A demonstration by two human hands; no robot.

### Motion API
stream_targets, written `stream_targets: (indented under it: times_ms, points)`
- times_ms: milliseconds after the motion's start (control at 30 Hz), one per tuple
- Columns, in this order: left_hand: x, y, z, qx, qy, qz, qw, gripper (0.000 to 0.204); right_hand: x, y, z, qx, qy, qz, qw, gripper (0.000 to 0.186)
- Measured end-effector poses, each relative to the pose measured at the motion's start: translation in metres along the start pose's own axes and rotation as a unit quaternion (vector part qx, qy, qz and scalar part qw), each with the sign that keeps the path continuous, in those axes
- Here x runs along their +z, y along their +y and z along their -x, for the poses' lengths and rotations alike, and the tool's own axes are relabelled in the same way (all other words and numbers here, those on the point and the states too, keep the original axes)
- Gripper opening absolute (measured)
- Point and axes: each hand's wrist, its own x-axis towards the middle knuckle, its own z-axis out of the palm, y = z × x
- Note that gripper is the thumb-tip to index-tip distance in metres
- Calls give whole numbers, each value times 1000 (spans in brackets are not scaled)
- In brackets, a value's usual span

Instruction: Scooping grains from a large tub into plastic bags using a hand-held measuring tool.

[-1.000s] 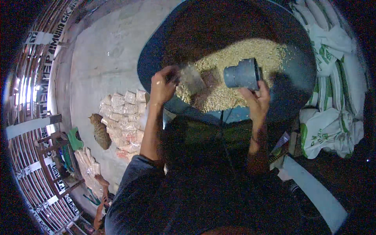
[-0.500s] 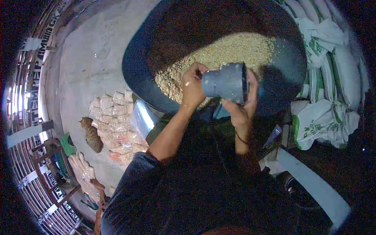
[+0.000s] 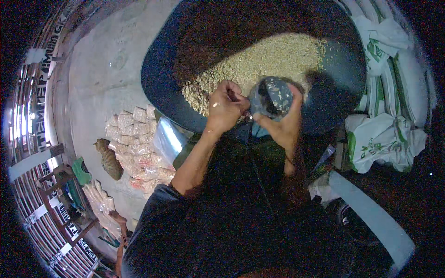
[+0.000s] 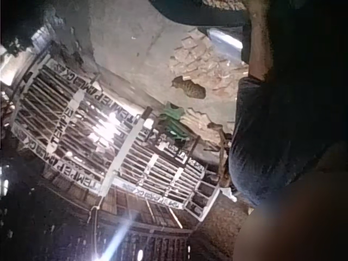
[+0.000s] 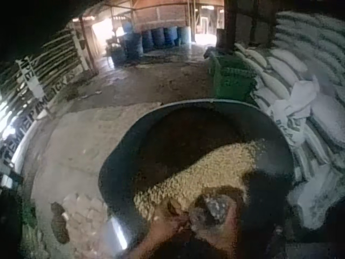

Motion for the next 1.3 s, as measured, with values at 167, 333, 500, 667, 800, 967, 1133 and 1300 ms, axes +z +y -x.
stream_targets:
  times_ms: [167,333,500,667,800,967,1133,1300]
  points:
    - [-4,-6,-24,255,-81,-71,961,46,7,10,-18,22,-54,-227,972,98]
    - [4,5,-45,116,-157,18,981,56,26,2,-32,19,-62,-423,904,100]
    - [-41,14,-54,16,117,17,993,39,12,36,-76,124,-418,-268,859,63]
    - [-58,-19,-56,128,126,12,984,35,65,184,-77,41,-128,233,963,76]
    - [-104,-81,-23,112,30,-111,987,59,106,177,-90,79,-93,277,953,92]
    - [-103,-56,3,-88,55,-38,994,73,120,192,-93,-24,-10,246,969,83]
    - [-111,-70,13,-107,-16,-117,987,83,144,185,-123,-62,-13,220,973,73]
    - [-109,-88,19,-20,26,64,997,88,216,193,-160,-12,-92,-3,996,67]
